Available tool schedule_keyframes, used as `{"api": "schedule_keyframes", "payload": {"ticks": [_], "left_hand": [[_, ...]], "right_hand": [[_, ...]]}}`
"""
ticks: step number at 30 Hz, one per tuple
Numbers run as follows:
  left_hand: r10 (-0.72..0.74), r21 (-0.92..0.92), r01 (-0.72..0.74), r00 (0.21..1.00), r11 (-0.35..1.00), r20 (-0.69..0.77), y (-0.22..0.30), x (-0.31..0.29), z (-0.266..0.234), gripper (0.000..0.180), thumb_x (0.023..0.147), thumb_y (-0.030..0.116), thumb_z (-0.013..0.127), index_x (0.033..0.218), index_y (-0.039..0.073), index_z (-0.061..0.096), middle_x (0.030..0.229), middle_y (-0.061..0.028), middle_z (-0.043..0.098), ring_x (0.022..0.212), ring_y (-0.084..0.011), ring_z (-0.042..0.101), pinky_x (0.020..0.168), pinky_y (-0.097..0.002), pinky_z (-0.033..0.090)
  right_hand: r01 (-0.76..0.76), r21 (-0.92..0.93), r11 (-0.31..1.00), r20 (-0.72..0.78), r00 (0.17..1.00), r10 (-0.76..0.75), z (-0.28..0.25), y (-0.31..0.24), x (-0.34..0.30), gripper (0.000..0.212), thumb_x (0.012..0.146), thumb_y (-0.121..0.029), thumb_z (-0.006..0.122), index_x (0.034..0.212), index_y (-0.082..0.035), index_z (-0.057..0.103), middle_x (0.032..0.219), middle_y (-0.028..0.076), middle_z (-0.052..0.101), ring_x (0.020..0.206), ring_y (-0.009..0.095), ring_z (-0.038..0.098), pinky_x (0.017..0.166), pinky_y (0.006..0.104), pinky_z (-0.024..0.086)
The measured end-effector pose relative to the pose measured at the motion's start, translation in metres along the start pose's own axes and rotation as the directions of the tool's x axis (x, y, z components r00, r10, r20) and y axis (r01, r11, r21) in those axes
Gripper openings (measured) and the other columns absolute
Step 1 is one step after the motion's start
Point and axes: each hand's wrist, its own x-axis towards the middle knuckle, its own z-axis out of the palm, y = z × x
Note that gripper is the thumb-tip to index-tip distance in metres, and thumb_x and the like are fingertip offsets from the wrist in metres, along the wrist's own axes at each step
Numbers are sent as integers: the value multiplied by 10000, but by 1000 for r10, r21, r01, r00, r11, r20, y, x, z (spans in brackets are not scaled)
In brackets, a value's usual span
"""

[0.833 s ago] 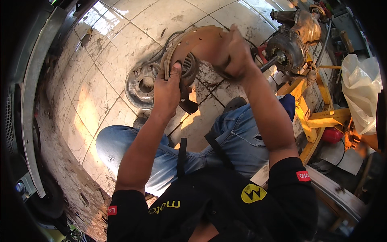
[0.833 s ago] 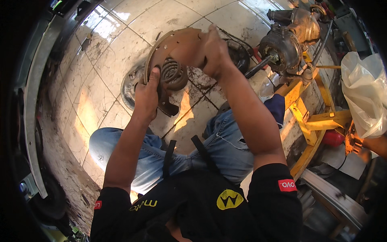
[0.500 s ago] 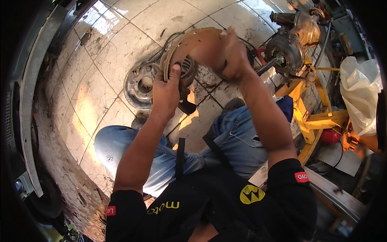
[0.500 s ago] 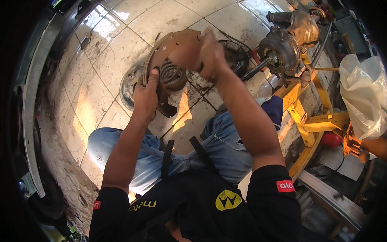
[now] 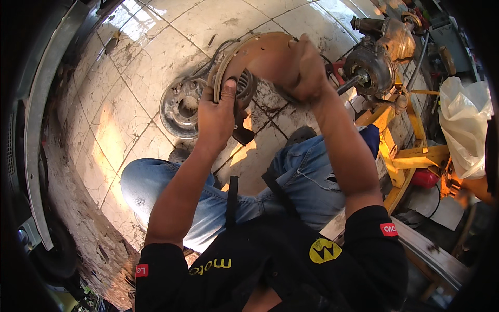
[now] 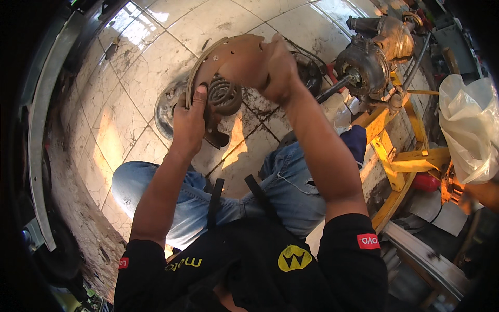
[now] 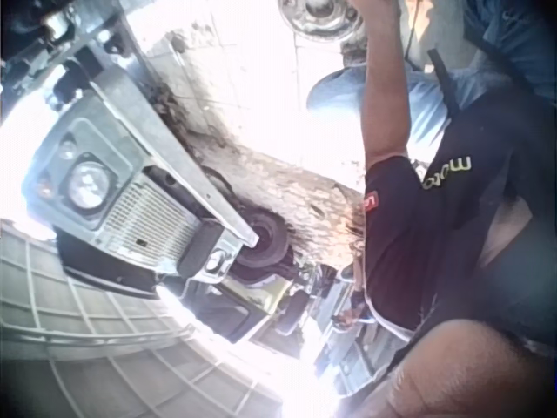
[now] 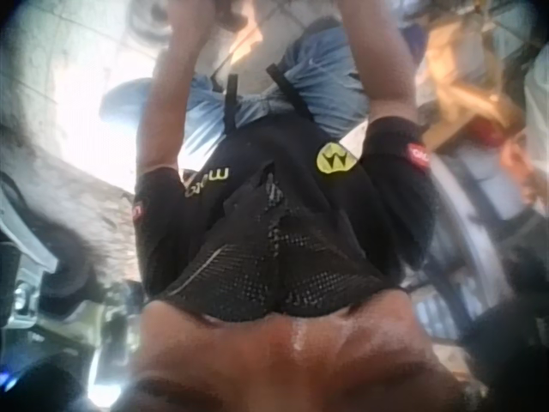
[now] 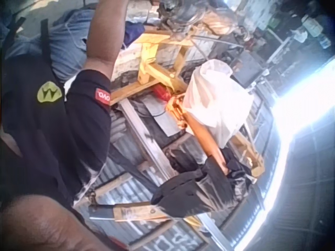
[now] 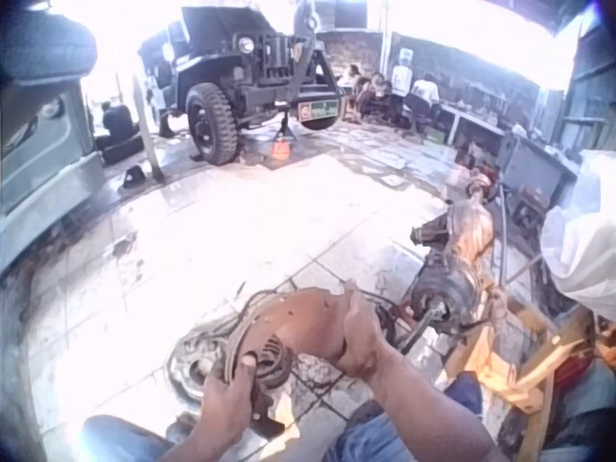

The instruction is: The person sits on the floor and scrubs a curved brake shoe with a small abrasive block, repeatedly rubbing its surface and edges. The person holds the part with one hand and scrubs with the other, rotating the part to treat different areas.

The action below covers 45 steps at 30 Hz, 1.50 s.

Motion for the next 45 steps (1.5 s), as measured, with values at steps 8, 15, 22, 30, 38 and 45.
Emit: {"api": "schedule_keyframes", "payload": {"ticks": [8, 15, 22, 30, 38, 45], "left_hand": [[17, -15, -18, 1000, 1000, -14, 0, 0, -1, 505, 932, 471, 637, 1110, 16, 509, 745, -61, 582, 574, -155, 603, 499, -281, 496], [67, -23, -67, 997, 997, -25, -4, 6, 0, 454, 947, 429, 632, 1090, 17, 506, 739, -57, 590, 573, -151, 604, 483, -267, 474], [395, 473, -332, 918, 816, -37, -34, 8, 3, 408, 950, 358, 643, 1030, -9, 483, 743, -107, 619, 593, -188, 641, 519, -314, 497], [581, 675, -458, 812, 579, 52, -29, 10, 8, 469, 900, 391, 671, 1024, 2, 442, 810, -273, 634, 767, -469, 631, 653, -500, 496], [440, 701, -340, 897, 627, 41, -24, 11, 8, 461, 887, 344, 689, 1051, -4, 435, 852, -265, 640, 784, -463, 637, 653, -503, 501], [535, 761, -521, 799, 386, 276, -29, 15, -5, 483, 837, 272, 728, 1135, 2, 460, 1071, -226, 584, 1061, -395, 568, 916, -450, 449]], "right_hand": [[-15, 55, 998, 67, 998, 11, 12, 2, -9, 671, 1023, -534, 233, 1362, 5, 445, 1264, 158, 582, 1116, 283, 610, 966, 410, 519], [-116, 147, 982, 312, 948, 66, 14, -3, -15, 723, 1038, -529, 168, 1372, 63, 415, 1333, 213, 543, 1227, 339, 544, 1076, 452, 425], [-70, 163, 984, 203, 979, 36, 9, 6, -6, 682, 1054, -449, 147, 1369, 105, 389, 1368, 235, 511, 1261, 371, 511, 1109, 501, 387], [-101, 219, 970, 153, 986, 69, -5, 12, -7, 540, 1064, -368, 220, 1367, 27, 429, 1366, 181, 528, 1254, 314, 530, 1072, 444, 443], [-42, 114, 993, 65, 997, 35, 24, 10, -25, 528, 1054, -406, 307, 1286, 27, 501, 1275, 171, 599, 1161, 271, 606, 997, 405, 503], [-24, -74, 997, 201, 979, 38, 13, 13, -11, 348, 990, -327, 508, 1056, -11, 637, 1017, 123, 689, 955, 229, 661, 911, 380, 507]]}}
